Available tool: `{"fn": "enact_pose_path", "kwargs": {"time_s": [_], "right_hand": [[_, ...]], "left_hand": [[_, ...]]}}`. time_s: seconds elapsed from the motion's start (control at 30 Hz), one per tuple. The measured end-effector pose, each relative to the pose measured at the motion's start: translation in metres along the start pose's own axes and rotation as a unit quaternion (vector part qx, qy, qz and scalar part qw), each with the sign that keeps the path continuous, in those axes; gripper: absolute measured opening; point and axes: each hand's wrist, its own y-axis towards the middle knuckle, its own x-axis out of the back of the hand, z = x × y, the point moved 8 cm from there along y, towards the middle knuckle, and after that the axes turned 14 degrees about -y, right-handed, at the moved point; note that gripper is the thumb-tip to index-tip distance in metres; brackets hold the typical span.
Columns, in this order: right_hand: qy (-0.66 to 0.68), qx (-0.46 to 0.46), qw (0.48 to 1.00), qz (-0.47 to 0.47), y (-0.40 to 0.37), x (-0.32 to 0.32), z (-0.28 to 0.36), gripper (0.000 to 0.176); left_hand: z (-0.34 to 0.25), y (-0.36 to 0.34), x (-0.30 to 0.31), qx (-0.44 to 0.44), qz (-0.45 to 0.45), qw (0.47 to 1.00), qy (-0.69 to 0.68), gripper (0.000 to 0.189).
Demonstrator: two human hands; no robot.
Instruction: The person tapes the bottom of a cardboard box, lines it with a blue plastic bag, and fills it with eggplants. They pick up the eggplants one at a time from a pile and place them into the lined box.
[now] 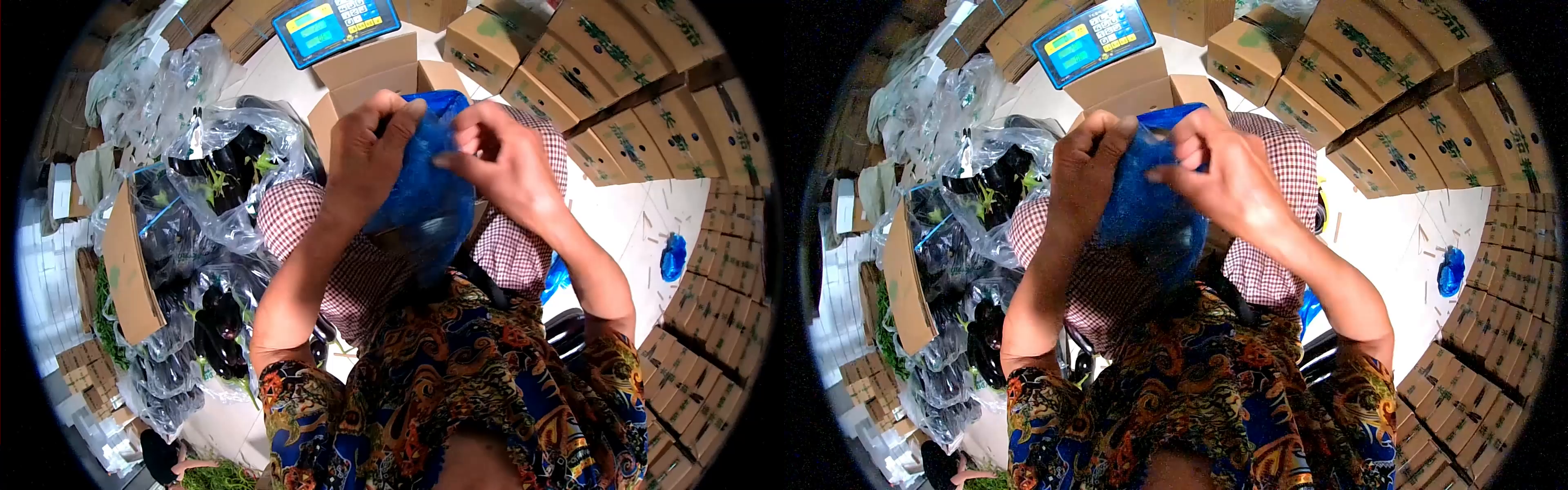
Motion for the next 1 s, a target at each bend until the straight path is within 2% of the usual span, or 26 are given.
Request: {"fn": "enact_pose_path", "kwargs": {"time_s": [0.03, 0.1, 0.17, 0.2, 0.3, 0.33, 0.43, 0.53, 0.63, 0.7, 0.77, 0.83, 0.87, 0.9, 0.93, 1.0], "right_hand": [[0.031, -0.032, 0.996, 0.072, 0.009, -0.022, -0.024, 0.021], [0.208, -0.052, 0.968, 0.131, 0.012, -0.052, -0.047, 0.014], [0.355, -0.105, 0.910, 0.188, 0.006, -0.069, -0.055, 0.014], [0.450, -0.143, 0.857, 0.208, 0.000, -0.070, -0.057, 0.011], [0.589, -0.170, 0.779, 0.135, 0.000, -0.060, -0.066, 0.014], [0.602, -0.166, 0.772, 0.120, 0.000, -0.057, -0.067, 0.015], [0.639, -0.148, 0.750, 0.084, 0.004, -0.052, -0.066, 0.020], [0.649, -0.131, 0.746, 0.077, 0.003, -0.058, -0.070, 0.020], [0.661, -0.155, 0.732, 0.060, 0.000, -0.068, -0.079, 0.018], [0.668, -0.165, 0.725, 0.023, 0.000, -0.061, -0.088, 0.016], [0.668, -0.168, 0.724, -0.033, -0.001, -0.045, -0.094, 0.014], [0.651, -0.165, 0.740, -0.019, -0.011, -0.040, -0.086, 0.014], [0.639, -0.166, 0.751, 0.001, -0.016, -0.043, -0.085, 0.015], [0.627, -0.165, 0.761, 0.023, -0.020, -0.047, -0.082, 0.016], [0.662, -0.119, 0.738, 0.060, -0.023, -0.049, -0.069, 0.018], [0.674, -0.124, 0.725, 0.070, -0.030, -0.054, -0.067, 0.019]], "left_hand": [[-0.002, 0.001, -0.002, -0.002, 0.011, 1.000, 0.009, 0.027], [-0.005, 0.001, 0.000, -0.004, 0.027, 0.999, 0.031, 0.024], [0.006, 0.006, 0.028, -0.003, -0.036, 0.999, -0.027, 0.019], [0.009, 0.008, 0.040, -0.003, -0.064, 0.996, -0.056, 0.017], [-0.001, -0.010, 0.065, 0.003, -0.178, 0.976, -0.128, 0.021], [0.007, -0.019, 0.071, 0.005, -0.204, 0.975, -0.089, 0.030], [0.031, -0.055, 0.053, 0.013, -0.245, 0.956, -0.159, 0.038], [0.046, -0.080, 0.028, 0.104, -0.207, 0.957, -0.173, 0.044], [0.043, -0.081, 0.022, 0.087, -0.236, 0.947, -0.200, 0.044], [0.003, -0.079, 0.024, -0.059, -0.248, 0.964, -0.079, 0.041], [-0.037, -0.099, 0.022, -0.214, -0.257, 0.938, 0.093, 0.040], [-0.014, -0.096, 0.011, -0.020, -0.115, 0.993, 0.009, 0.039], [0.000, -0.092, 0.000, 0.086, -0.095, 0.989, -0.072, 0.040], [0.014, -0.091, -0.013, 0.189, -0.076, 0.967, -0.151, 0.040], [0.030, -0.092, -0.016, 0.225, -0.106, 0.935, -0.254, 0.039], [0.064, -0.093, -0.029, 0.289, -0.157, 0.830, -0.451, 0.038]]}}
